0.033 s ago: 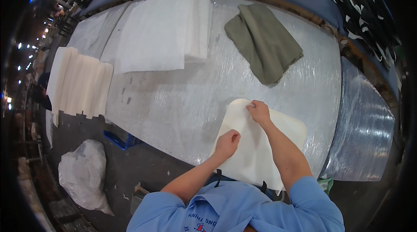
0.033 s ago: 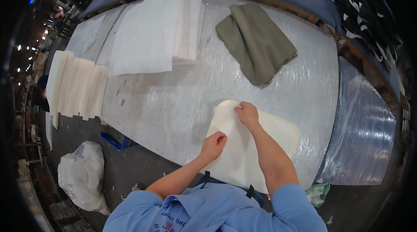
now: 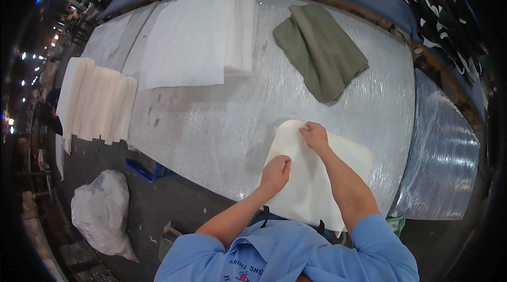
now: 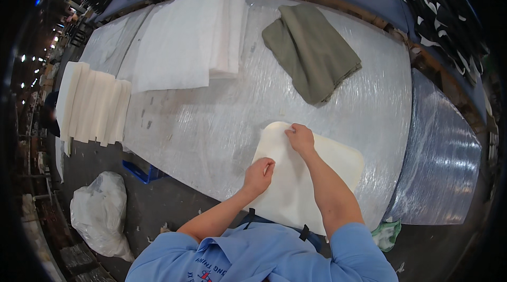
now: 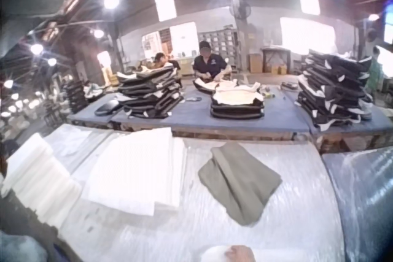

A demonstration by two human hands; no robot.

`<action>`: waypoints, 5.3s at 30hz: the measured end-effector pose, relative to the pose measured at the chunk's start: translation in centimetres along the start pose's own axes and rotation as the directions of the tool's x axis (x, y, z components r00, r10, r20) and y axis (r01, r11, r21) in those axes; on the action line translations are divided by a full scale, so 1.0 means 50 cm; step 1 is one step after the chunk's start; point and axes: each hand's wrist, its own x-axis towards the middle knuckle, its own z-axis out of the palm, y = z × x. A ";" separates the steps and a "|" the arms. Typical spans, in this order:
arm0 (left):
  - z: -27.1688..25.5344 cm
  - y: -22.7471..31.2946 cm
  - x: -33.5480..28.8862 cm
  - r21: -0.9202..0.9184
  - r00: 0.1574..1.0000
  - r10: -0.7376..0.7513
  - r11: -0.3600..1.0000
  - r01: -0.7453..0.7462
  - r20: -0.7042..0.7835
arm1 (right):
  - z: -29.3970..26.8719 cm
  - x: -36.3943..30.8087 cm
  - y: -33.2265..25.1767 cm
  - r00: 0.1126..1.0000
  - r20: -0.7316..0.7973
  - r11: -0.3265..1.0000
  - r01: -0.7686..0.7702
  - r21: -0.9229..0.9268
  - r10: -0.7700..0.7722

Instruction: The person wraps a rectangular white foam piece with a thin white sheet, smoothing the surface and folding the edges. The person then folds the wrapped foam in half and places it on a stack of similar items.

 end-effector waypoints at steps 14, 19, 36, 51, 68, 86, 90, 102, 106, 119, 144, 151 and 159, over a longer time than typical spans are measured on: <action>-0.012 -0.013 0.233 0.299 0.972 0.042 0.954 0.030 -0.229 | 0.000 -0.033 0.040 0.994 -0.086 0.978 -0.052 0.203 0.071; -0.039 -0.002 0.290 0.188 0.992 0.083 0.977 -0.100 0.094 | -0.012 -0.088 0.040 0.951 0.163 0.775 -0.308 0.552 0.262; -0.011 0.002 0.255 0.078 0.991 -0.038 0.996 0.048 -0.125 | -0.005 -0.024 -0.039 0.998 -0.040 0.992 0.040 -0.119 -0.045; -0.007 0.009 0.237 0.232 0.910 0.332 0.932 -0.277 -0.250 | 0.033 -0.046 0.027 0.969 -0.089 0.968 -0.217 0.129 0.229; 0.017 -0.036 0.138 0.605 0.989 0.048 0.787 -0.123 0.139 | 0.041 0.028 -0.006 0.926 0.342 0.561 -0.371 0.740 0.161; -0.007 0.023 0.165 0.451 0.962 0.270 0.854 -0.258 0.038 | -0.047 -0.080 0.028 0.916 0.368 0.347 -0.400 0.848 0.158; 0.033 0.114 0.101 -0.164 0.927 -0.185 0.955 0.249 0.327 | -0.050 -0.173 0.030 0.913 0.370 0.216 -0.402 0.890 0.173; 0.058 0.191 0.053 -0.538 0.755 -0.195 0.593 0.599 0.626 | -0.128 -0.323 0.126 0.961 0.179 0.481 -0.262 0.837 0.212; 0.081 0.178 0.068 -0.474 0.775 -0.266 0.664 0.578 0.573 | -0.134 -0.350 0.141 0.968 0.179 0.487 -0.244 0.839 0.177; 0.303 0.253 0.075 -0.338 0.798 -0.195 0.830 0.444 0.570 | -0.196 -0.395 0.292 0.843 -0.250 0.661 -0.155 0.735 0.476; 0.484 0.279 0.175 0.480 0.700 0.279 0.561 -0.674 0.657 | -0.318 -0.283 0.500 0.846 -0.224 0.816 -0.345 0.464 0.485; 0.448 0.266 0.184 0.469 0.716 0.257 0.605 -0.643 0.649 | -0.324 -0.273 0.417 0.836 -0.499 0.867 0.056 0.495 0.230; 0.444 0.264 0.188 0.493 0.747 0.212 0.634 -0.596 0.630 | -0.338 -0.234 0.479 0.898 -0.127 0.545 -0.139 0.827 0.421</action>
